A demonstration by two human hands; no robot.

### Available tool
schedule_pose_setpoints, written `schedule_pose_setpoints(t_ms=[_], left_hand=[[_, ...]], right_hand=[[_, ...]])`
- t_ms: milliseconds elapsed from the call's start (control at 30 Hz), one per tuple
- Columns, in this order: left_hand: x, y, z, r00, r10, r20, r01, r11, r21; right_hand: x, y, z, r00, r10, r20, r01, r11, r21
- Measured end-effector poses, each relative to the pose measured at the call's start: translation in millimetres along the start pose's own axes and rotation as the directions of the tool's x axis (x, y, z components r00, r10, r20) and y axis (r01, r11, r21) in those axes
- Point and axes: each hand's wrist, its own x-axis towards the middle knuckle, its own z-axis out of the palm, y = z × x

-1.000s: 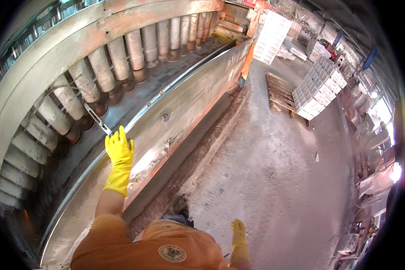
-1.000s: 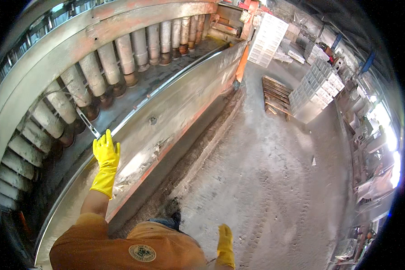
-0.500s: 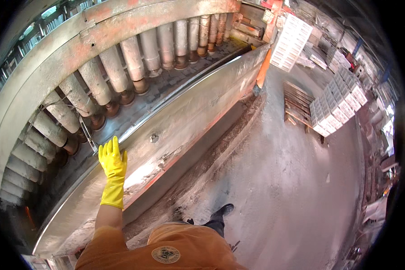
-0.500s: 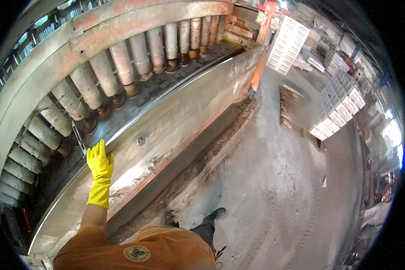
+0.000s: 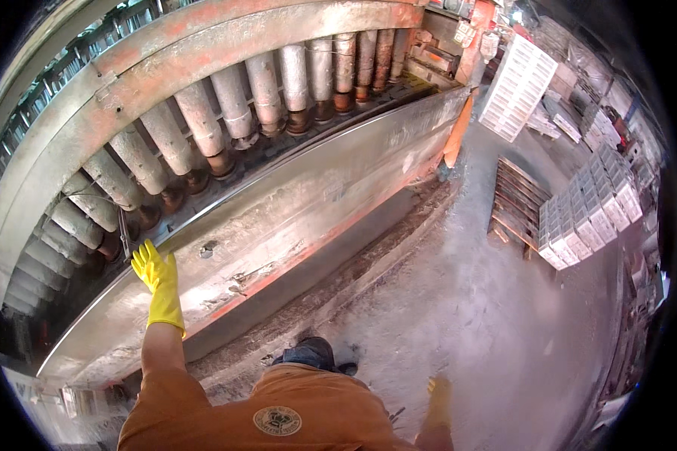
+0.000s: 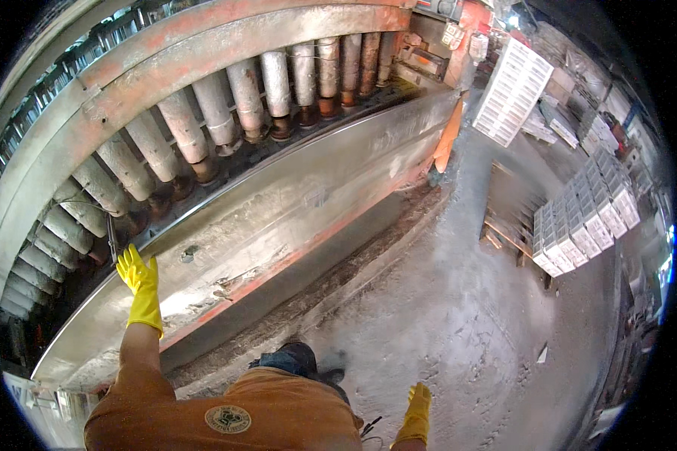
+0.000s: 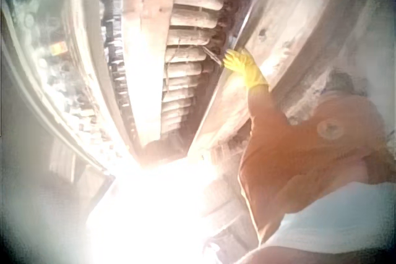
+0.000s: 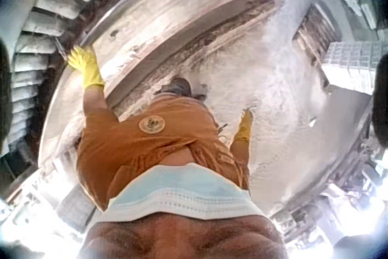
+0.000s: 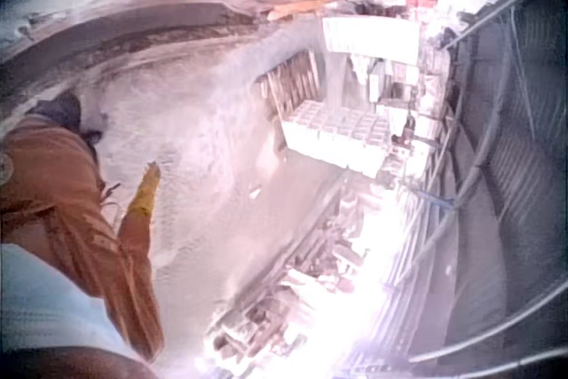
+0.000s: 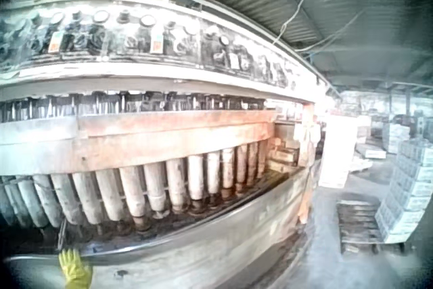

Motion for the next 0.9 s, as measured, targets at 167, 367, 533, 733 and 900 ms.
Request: schedule_pose_setpoints(t_ms=[167, 367, 533, 733, 900], left_hand=[[15.2, 76.6, 4.6, 1.000, 0.027, -0.003, -0.028, 0.998, -0.059], [29.9, 158.4, 34.4, 0.970, 0.126, -0.206, -0.148, 0.984, -0.099], [62.4, 236.1, 20.0, 0.918, 0.302, -0.256, -0.349, 0.923, -0.163], [74.8, 304.1, 18.4, 0.936, 0.302, -0.183, -0.346, 0.887, -0.306], [62.5, 310.3, 21.4, 0.894, 0.310, -0.322, -0.411, 0.855, -0.317]], right_hand=[[18.3, -34.9, 29.6, 0.986, 0.155, 0.055, -0.148, 0.982, -0.118], [-0.3, -11.7, 38.1, 0.919, 0.371, 0.134, -0.353, 0.925, -0.139], [9.7, -70.6, 46.3, 0.913, 0.400, 0.085, -0.343, 0.863, -0.371], [100.2, -183.1, 89.3, 0.954, 0.227, 0.195, -0.037, 0.736, -0.676], [176.6, -325.1, 201.9, 0.920, -0.063, 0.386, 0.360, 0.527, -0.770]])
